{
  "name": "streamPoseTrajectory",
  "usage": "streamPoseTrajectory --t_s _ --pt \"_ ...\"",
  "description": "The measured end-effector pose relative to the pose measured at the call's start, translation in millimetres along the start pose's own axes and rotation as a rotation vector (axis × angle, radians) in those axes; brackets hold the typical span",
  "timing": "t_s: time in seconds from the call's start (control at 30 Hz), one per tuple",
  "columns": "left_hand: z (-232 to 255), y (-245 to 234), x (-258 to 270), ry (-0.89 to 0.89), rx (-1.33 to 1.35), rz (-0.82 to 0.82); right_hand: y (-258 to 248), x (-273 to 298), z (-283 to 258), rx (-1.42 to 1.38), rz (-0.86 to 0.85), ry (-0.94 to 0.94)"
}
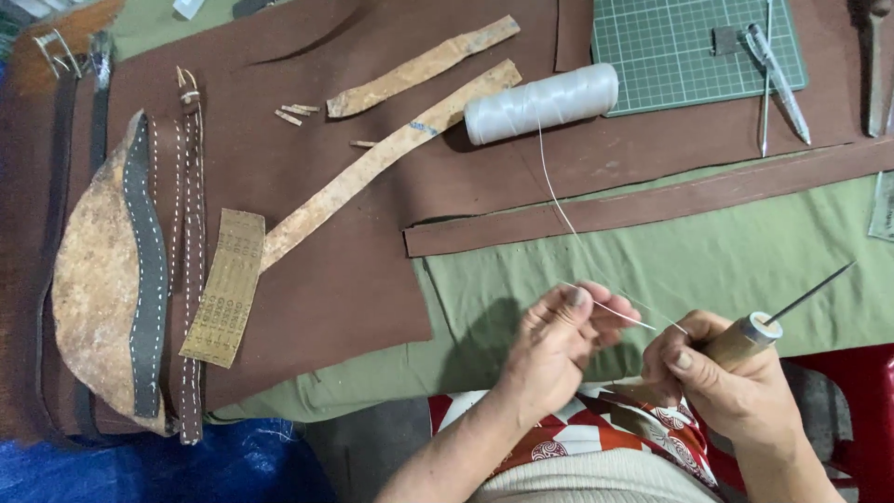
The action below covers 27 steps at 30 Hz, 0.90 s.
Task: Punching holes in a leather strap using a manual punch and mallet, followed by using an awl on leather components.
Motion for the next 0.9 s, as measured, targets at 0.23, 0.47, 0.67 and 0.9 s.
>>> streamPoseTrajectory --t_s 0.23,0.47,0.67,0.9 --pt "26 -32 -21 0.197 0.034 0.102 -17 -9 7 0.095 0.053 -0.030" --pt "45 -50 -22 0.426 -0.403 0.310 -39 -15 21 0.006 0.124 0.040" --pt "45 -51 -20 0.529 -0.582 0.313 -49 -18 30 0.025 0.156 0.100" --pt "68 -23 8 0.770 -1.062 0.141 -67 -17 38 0.058 0.193 0.117"
Point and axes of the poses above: each hand's wrist, its own x-axis away from the middle knuckle, its own y-axis out of the palm, z = x × y, the point moved 7 cm from there along -x, towards the middle knuckle, and after that the axes turned 11 degrees about z, right-handed, at the moved point
